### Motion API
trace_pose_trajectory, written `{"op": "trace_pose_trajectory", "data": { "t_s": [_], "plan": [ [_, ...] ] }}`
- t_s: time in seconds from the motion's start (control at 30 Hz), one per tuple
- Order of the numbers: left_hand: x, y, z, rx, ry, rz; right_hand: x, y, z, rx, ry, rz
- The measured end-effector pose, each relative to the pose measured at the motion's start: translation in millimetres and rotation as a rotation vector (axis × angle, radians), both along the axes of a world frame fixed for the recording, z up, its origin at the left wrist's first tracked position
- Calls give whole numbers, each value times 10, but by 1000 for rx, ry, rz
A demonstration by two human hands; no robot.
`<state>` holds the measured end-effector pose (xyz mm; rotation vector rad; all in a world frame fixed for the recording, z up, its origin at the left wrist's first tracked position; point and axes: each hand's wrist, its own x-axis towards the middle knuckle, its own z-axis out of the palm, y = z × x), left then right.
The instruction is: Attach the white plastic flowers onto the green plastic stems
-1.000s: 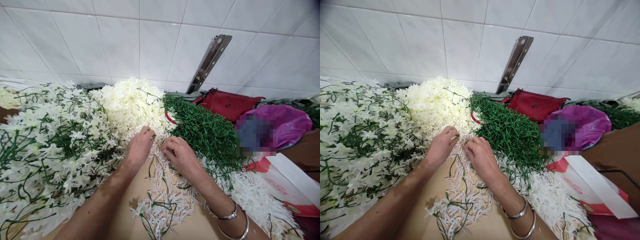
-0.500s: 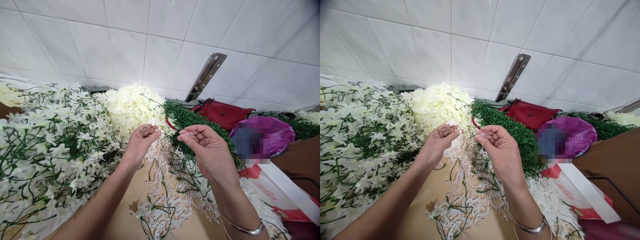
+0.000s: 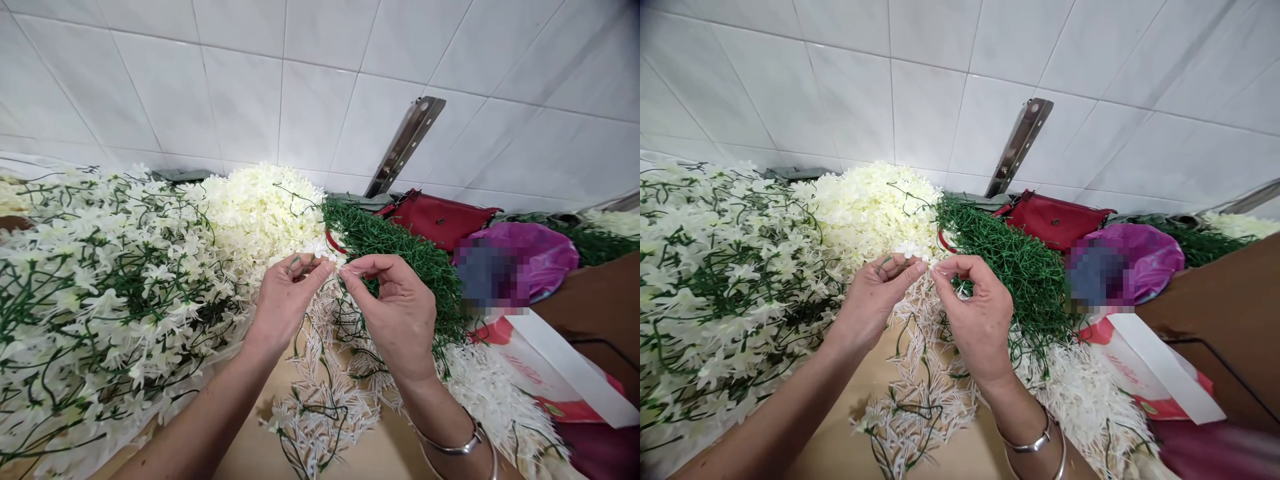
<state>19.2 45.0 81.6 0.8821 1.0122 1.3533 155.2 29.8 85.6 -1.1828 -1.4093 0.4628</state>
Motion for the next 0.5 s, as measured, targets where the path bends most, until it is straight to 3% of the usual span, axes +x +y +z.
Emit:
{"op": "trace_pose_trajectory", "data": {
  "t_s": [0.2,0.5],
  "plan": [
    [3,-28,51,-67,21,-28,36,39,-47,15,-73,-10],
    [39,29,-112,17,-53,30,18,4,-58,97,-280,-94]
  ]
}}
